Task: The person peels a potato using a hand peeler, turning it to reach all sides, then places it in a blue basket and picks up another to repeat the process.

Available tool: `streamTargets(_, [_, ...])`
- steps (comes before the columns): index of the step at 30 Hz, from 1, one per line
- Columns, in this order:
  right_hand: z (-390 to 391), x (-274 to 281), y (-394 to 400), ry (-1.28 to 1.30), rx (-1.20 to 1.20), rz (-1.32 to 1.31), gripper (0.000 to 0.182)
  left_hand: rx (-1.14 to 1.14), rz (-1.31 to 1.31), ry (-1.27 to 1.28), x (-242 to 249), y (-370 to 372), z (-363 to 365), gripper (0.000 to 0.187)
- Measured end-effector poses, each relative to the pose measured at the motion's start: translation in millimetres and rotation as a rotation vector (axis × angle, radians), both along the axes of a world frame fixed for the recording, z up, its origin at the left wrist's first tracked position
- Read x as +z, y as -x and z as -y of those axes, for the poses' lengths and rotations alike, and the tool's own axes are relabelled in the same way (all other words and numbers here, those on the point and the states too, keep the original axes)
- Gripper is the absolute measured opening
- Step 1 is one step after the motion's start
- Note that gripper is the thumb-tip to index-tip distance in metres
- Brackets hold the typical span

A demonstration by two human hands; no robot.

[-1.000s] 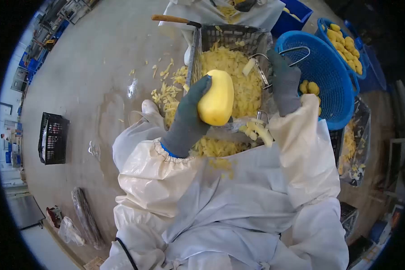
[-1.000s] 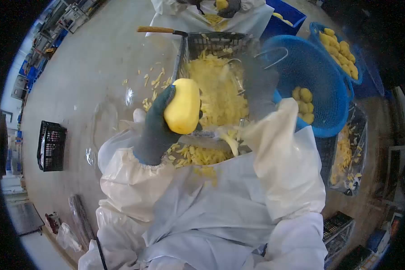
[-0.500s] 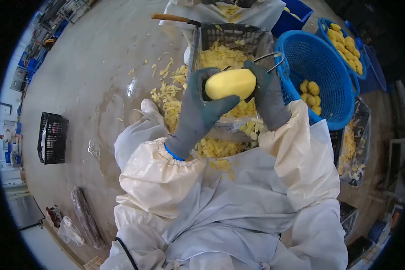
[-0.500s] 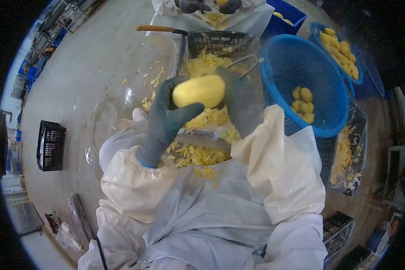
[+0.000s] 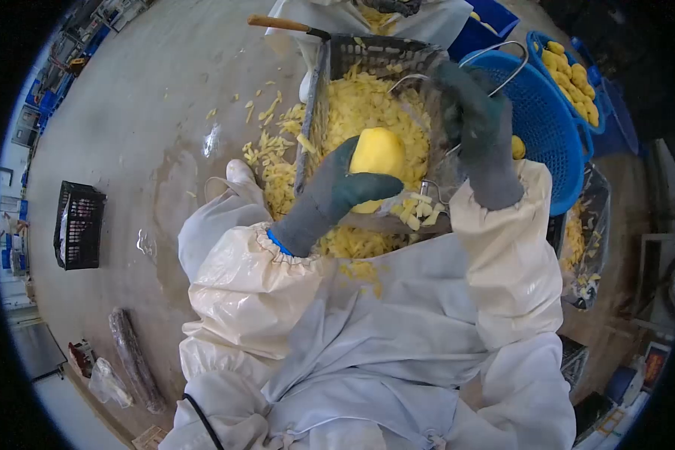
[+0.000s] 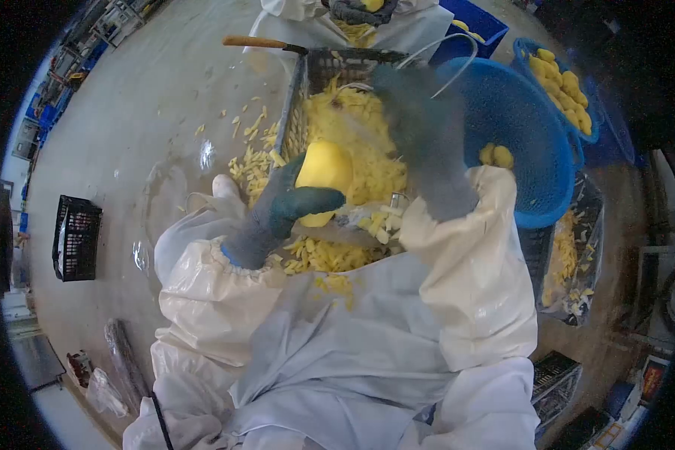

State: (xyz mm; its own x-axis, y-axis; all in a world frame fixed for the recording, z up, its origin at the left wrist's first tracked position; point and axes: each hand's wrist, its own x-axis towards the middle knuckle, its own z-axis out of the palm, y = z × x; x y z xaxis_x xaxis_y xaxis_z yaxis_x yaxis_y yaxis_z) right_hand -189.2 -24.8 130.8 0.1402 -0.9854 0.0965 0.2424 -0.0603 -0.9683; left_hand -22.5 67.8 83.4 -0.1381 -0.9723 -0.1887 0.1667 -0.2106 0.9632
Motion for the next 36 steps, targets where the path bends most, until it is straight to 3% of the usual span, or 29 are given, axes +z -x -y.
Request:
streamTargets(2, [-16, 2, -11, -0.083, 0.055, -0.098, 0.018, -0.031, -0.002, 0.085, -1, 2, 1, 0.051])
streamTargets(6, [20, -44, -6, 0.04, -0.067, -0.137, 0.018, -0.012, 0.151, 0.101, 8, 2, -8, 0.05])
streamTargets(7, [38, -65, 3, 0.146, -0.172, -0.133, 0.013, -0.012, 0.125, 0.098, 9, 4, -10, 0.05])
streamTargets(9, [40, -60, 16, 0.601, -0.224, -0.515, 0.017, -0.013, 0.082, 0.102, 11, 4, -9, 0.05])
streamTargets(11, [23, -53, 18, 0.513, 0.05, -0.371, 0.033, 0.0, 0.0, -0.004, 2, -3, -3, 0.048])
streamTargets(13, [-12, -11, 0, 0.351, 0.131, -0.382, 0.027, -0.01, -0.111, -0.092, 0, -6, -5, 0.046])
streamTargets(15, [-12, -30, -10, 0.214, 0.14, -0.108, 0.025, -0.03, -0.25, -0.147, 11, -4, -11, 0.044])
streamTargets(18, [19, -41, -5, 0.101, -0.174, -0.329, 0.033, -0.092, -0.217, -0.129, 4, -4, -11, 0.051])
streamTargets(19, [37, -58, 6, 0.074, -0.21, -0.325, 0.027, -0.091, -0.177, -0.074, -2, -6, -8, 0.052])
streamTargets(21, [27, -44, 8, 0.509, -0.131, -0.581, 0.024, -0.069, -0.159, -0.032, -12, -9, -7, 0.052])
streamTargets(23, [6, -26, 5, 0.572, -0.013, -0.548, 0.022, -0.038, -0.239, -0.112, -8, -11, -5, 0.052])
streamTargets(26, [-12, -20, -10, 0.208, 0.034, -0.26, 0.02, -0.03, -0.33, -0.174, -11, -9, -6, 0.054])
streamTargets(28, [23, -59, -5, 0.153, -0.114, -0.316, 0.022, -0.083, -0.39, -0.2, -17, -14, -6, 0.055])
streamTargets(30, [50, -91, 14, 0.249, -0.244, -0.417, 0.024, -0.091, -0.484, -0.204, -13, -6, -8, 0.045])
streamTargets(32, [60, -100, 35, 0.406, -0.184, -0.549, 0.025, 0.006, -0.468, -0.222, 4, -5, -13, 0.042])
streamTargets(33, [62, -102, 44, 0.448, -0.128, -0.565, 0.026, -0.01, -0.464, -0.221, -8, -9, -7, 0.044])
streamTargets(34, [66, -105, 51, 0.468, -0.071, -0.559, 0.027, 0.052, -0.266, -0.019, -57, -9, -5, 0.044])
streamTargets(35, [68, -108, 54, 0.474, -0.012, -0.53, 0.028, 0.061, -0.436, -0.165, -22, -6, -8, 0.046])
streamTargets(36, [72, -115, 54, 0.476, 0.049, -0.494, 0.029, 0.089, -0.551, -0.136, -22, -3, -5, 0.05])
